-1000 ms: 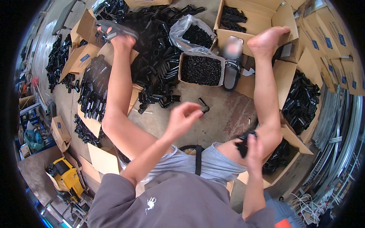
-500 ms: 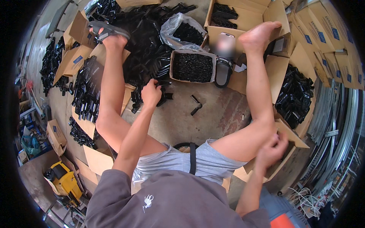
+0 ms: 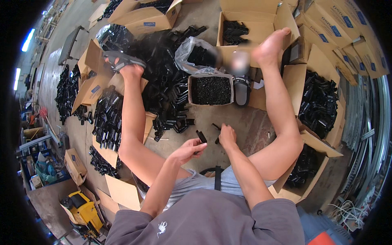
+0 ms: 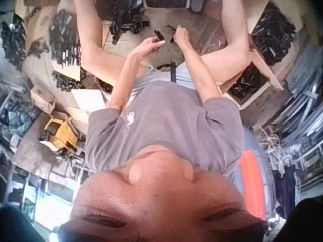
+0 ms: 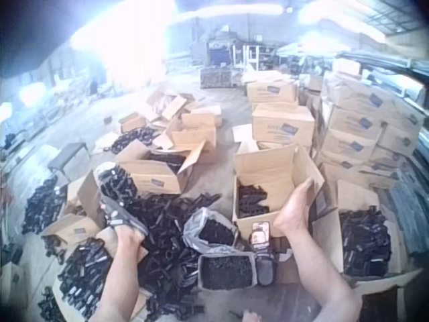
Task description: The person sorts through black plastic components and small metal fasteners while sitting on the floor, picking up the pieces and placing them into different cardboard boxes.
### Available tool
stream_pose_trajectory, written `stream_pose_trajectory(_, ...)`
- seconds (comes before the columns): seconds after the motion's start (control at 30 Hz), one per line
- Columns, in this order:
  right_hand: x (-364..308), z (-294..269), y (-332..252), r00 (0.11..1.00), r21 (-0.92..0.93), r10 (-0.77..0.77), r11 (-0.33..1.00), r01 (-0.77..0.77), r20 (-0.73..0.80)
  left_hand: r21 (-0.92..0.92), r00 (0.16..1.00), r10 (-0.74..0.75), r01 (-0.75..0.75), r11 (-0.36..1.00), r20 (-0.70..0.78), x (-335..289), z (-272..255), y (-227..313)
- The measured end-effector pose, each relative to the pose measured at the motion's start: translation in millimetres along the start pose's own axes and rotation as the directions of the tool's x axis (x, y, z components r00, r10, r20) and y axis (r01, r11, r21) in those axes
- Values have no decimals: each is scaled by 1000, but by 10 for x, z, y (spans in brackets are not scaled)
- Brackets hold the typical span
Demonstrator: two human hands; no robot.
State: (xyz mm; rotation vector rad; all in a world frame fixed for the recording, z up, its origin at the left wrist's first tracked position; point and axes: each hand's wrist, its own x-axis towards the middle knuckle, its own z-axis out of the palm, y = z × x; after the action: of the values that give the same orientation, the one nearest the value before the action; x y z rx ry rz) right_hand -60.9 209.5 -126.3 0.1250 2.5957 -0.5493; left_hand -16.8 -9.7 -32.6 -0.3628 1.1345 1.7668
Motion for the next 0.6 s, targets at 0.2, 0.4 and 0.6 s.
stream_pose_trajectory(0.2,-367,-685,-398,998,451,-51,892,32,30,287,943,199,-119,950,-266,-73,223,151)
stream_pose_trajectory(0.4,-721,-973,-237,984,766,-146,643,15,103,709,772,508,-108,697,-382,-237,290,457)
stream_pose_trajectory(0.6,-883,-1018,-170,938,864,-310,503,25,154,587,995,63,-3,810,-82,-195,536,587)
